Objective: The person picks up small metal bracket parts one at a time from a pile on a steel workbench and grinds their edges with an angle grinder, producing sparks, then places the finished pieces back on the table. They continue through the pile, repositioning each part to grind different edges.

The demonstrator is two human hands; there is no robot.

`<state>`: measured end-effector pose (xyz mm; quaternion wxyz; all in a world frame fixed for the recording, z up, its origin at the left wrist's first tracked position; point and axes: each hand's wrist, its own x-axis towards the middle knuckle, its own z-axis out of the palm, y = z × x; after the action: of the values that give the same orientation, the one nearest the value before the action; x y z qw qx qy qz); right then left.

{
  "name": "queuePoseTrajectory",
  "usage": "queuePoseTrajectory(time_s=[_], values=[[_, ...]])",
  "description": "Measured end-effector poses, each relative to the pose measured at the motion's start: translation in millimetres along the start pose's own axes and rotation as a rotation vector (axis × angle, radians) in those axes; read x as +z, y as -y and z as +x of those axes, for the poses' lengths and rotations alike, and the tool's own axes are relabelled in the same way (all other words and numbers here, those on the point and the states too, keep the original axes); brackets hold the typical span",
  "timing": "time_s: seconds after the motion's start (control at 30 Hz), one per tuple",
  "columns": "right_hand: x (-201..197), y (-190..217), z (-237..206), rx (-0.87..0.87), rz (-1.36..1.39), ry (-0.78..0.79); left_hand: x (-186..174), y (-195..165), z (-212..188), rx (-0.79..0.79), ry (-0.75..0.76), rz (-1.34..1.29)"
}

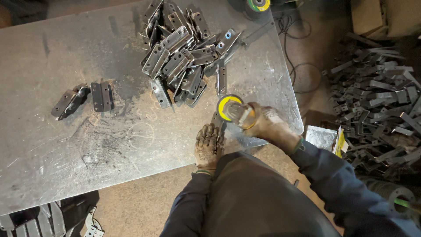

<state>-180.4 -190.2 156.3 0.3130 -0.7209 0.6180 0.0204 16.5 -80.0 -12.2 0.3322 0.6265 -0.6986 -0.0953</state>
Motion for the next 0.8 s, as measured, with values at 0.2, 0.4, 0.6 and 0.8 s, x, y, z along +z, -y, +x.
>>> queuePoseTrajectory(time_s=[0.2,0.4,0.6,0.8], values=[[5,6,12,-0.031,-0.023,0.093,-3,4,-2,-0.053,0.109,-0.041],[1,15,17,0.027,-0.095,0.065,-4,5,-6,-0.026,0.102,-0.076],[-3,15,14,-0.059,-0.077,0.075,-2,6,-4,0.007,0.102,-0.059],[-4,14,15,-0.022,-0.092,0.108,-4,3,-1,0.022,0.013,-0.014]])
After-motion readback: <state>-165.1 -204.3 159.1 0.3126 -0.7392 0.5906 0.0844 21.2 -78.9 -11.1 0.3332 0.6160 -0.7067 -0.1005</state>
